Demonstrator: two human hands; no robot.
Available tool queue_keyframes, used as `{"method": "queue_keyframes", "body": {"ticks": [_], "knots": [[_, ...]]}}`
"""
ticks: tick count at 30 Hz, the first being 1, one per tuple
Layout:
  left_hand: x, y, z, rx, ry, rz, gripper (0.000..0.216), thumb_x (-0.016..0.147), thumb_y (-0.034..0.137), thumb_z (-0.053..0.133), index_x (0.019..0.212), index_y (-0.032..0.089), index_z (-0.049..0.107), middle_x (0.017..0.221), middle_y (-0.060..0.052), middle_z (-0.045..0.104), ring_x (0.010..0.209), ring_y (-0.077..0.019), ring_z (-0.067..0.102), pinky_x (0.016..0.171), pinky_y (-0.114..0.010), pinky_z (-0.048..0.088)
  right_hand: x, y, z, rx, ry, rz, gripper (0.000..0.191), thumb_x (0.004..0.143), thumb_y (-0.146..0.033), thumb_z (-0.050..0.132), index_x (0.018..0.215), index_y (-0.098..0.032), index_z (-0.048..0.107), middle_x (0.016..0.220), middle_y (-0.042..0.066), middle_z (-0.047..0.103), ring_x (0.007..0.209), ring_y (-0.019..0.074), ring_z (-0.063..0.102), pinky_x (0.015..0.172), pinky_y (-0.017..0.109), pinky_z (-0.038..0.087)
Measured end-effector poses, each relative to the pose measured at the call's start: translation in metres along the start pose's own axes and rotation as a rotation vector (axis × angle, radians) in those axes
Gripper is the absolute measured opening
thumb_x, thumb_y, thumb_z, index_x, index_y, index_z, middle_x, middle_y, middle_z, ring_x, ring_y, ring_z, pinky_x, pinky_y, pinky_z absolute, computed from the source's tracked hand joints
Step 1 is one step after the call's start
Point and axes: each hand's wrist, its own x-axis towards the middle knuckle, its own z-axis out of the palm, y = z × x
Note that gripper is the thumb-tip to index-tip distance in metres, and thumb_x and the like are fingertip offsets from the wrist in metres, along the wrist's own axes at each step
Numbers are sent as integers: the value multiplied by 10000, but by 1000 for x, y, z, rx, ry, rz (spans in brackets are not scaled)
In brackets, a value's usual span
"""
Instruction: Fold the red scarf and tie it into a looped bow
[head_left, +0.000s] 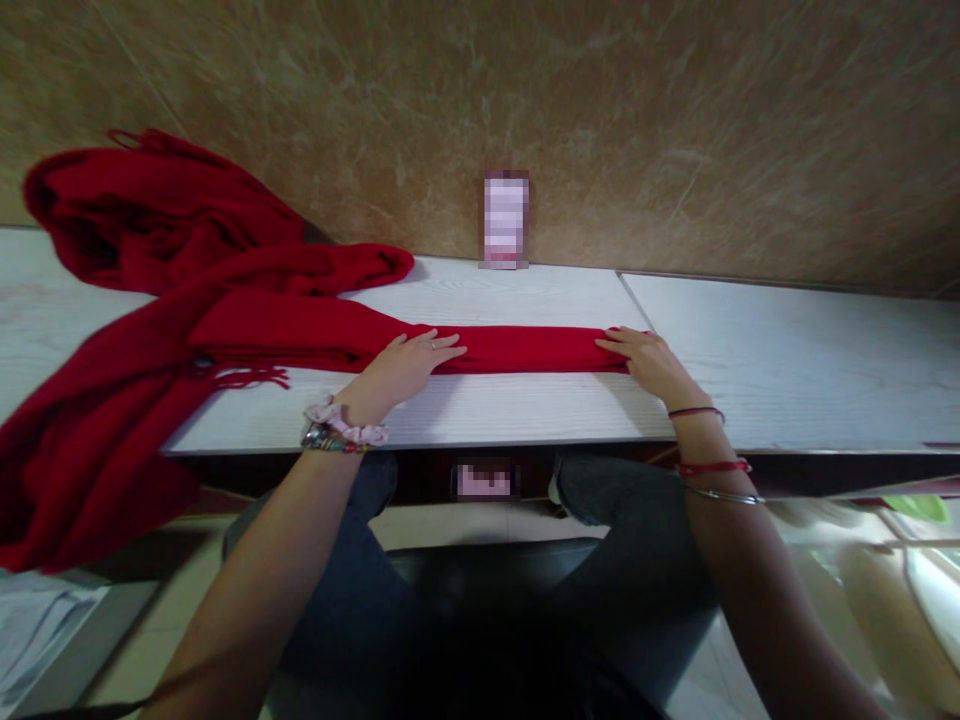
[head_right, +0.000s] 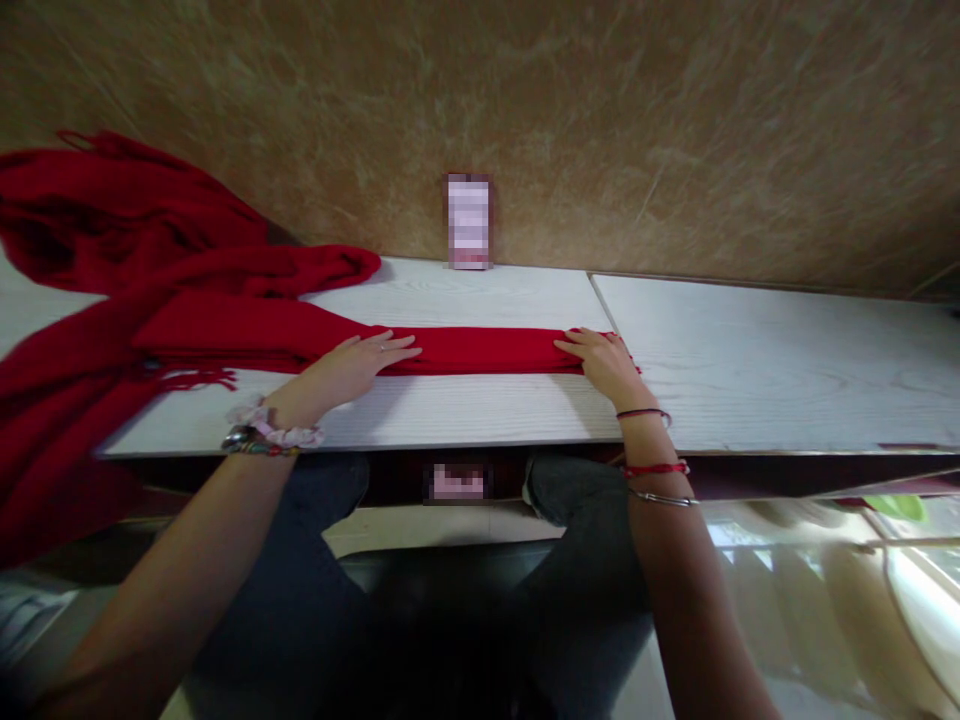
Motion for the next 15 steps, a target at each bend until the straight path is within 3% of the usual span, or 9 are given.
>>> {"method": "queue_keyframes", "body": {"ticks": [4,7,11,15], "knots": [[-2,1,-6,-19,-20,-3,664,812,-17,308,1418,225,429,1517,-44,362,1389,-230,345,1074,-437,367,0,7,-1,48,17,19,616,756,9,417,1323,-178,565,1380,83,543,1282,252,479,1061,451,410],[2,7,-9,-45,84,56,609,820,26,353,1371,246,490,1504,-34,391,1396,-229,326,1116,-472,302,1,18,0,127,49,55,684,693,11,453,1354,-149,528,1367,87,555,1269,240,495,1095,423,391],[15,24,-6,-122,206,196,466,927,172,349,1363,245,495,1514,-31,376,1413,-206,286,1138,-438,261,5,25,3,216,77,82,636,632,13,453,1227,-126,631,1254,99,641,1173,245,579,1069,419,422],[33,32,1,-117,134,143,473,978,369,351,1432,245,400,1543,-59,315,1439,-264,211,1144,-500,204,10,22,0,208,142,104,597,586,16,426,1081,-158,710,1126,70,708,1077,239,635,1005,396,472]]}}
